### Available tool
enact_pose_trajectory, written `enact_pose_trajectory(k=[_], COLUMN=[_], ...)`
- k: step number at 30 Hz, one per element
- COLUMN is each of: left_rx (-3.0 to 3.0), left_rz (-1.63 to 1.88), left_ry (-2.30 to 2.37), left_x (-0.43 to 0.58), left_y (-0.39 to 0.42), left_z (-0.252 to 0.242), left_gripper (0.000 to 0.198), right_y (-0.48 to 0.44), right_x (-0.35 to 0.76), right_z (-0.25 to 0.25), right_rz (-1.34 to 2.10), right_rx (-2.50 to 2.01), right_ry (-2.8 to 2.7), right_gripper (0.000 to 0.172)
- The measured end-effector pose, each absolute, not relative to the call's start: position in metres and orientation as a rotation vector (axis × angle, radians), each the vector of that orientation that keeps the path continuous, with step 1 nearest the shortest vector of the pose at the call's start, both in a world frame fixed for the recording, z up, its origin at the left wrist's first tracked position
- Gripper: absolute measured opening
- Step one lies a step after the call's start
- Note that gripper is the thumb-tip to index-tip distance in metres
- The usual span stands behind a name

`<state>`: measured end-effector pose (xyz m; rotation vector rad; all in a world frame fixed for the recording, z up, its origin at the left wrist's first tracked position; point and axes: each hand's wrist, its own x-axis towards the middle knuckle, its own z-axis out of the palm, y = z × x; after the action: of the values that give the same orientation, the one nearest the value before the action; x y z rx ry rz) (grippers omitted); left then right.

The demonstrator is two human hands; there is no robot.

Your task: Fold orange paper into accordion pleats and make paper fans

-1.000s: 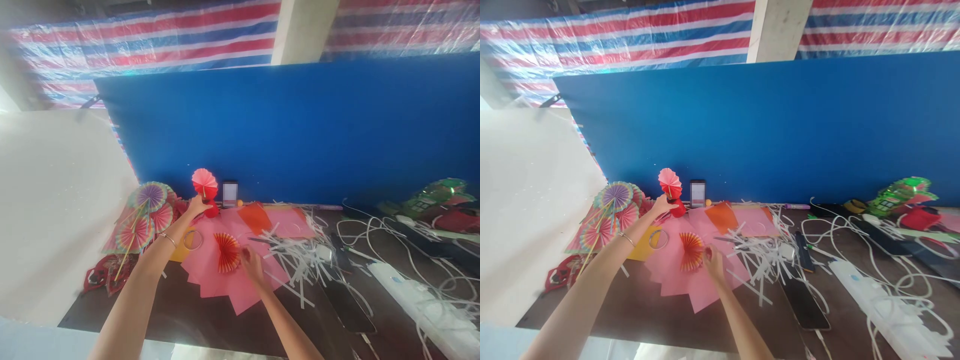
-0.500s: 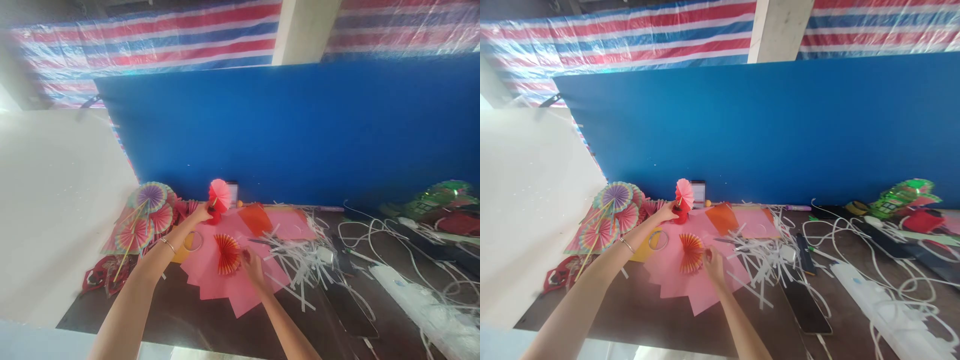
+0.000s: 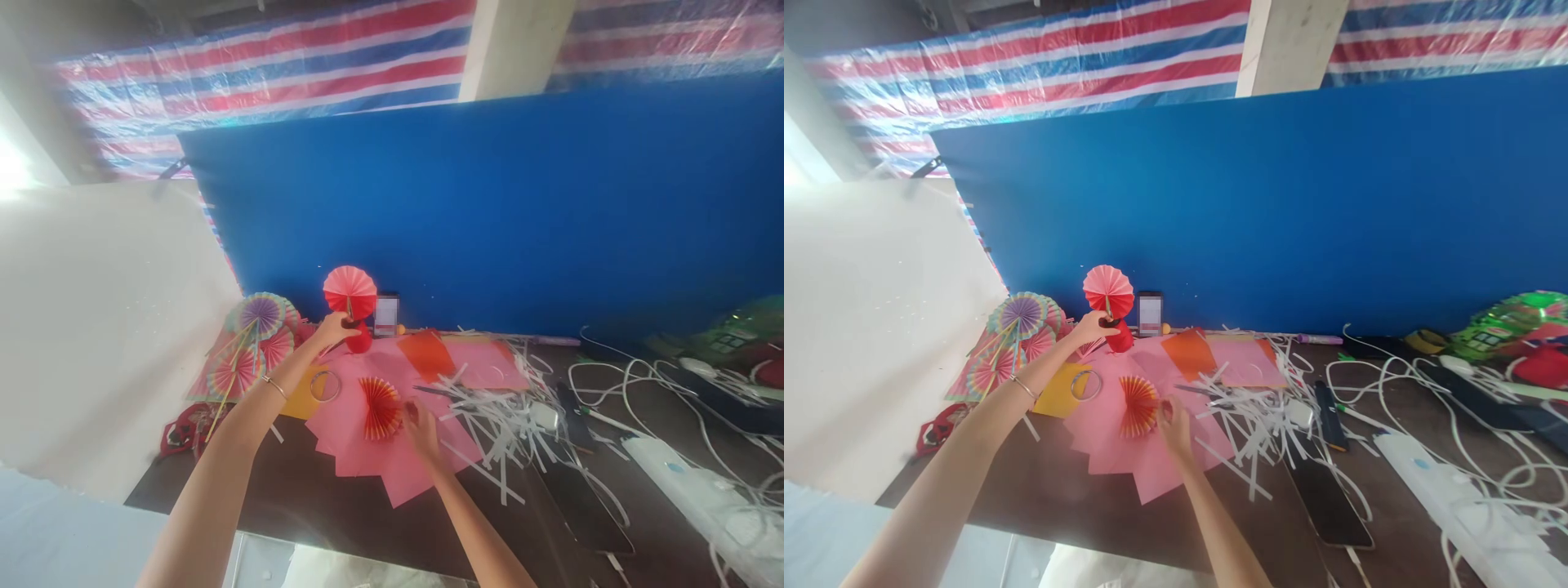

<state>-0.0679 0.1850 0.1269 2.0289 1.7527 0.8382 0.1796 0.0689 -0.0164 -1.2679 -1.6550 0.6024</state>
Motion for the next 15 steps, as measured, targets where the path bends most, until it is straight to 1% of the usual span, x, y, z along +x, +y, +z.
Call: enact_pose_trajectory(k=[4,7,10,13,15], left_rx=[2.006,1.973,1.978,1.994,2.016], left_rz=[0.873,0.887,0.894,0.915,0.922], left_ry=[1.711,1.754,1.717,1.682,1.659], left_x=[-0.062,-0.054,-0.041,-0.028,-0.020], left_y=[0.173,0.159,0.141,0.125,0.116], left_z=[0.153,0.174,0.193,0.206,0.211], left_gripper=[0.036,0.039,0.039,0.039,0.041], right_y=[0.062,0.057,0.058,0.066,0.072], right_x=[0.177,0.174,0.168,0.158,0.152], right_z=[-0.017,-0.014,0.003,0.034,0.059], right_rz=[0.470,0.391,0.396,0.527,0.675], right_rx=[-1.222,-1.151,-1.113,-1.052,-1.029], right_ry=[-1.722,-1.767,-1.738,-1.656,-1.554], right_gripper=[0.012,0.016,0.020,0.031,0.046])
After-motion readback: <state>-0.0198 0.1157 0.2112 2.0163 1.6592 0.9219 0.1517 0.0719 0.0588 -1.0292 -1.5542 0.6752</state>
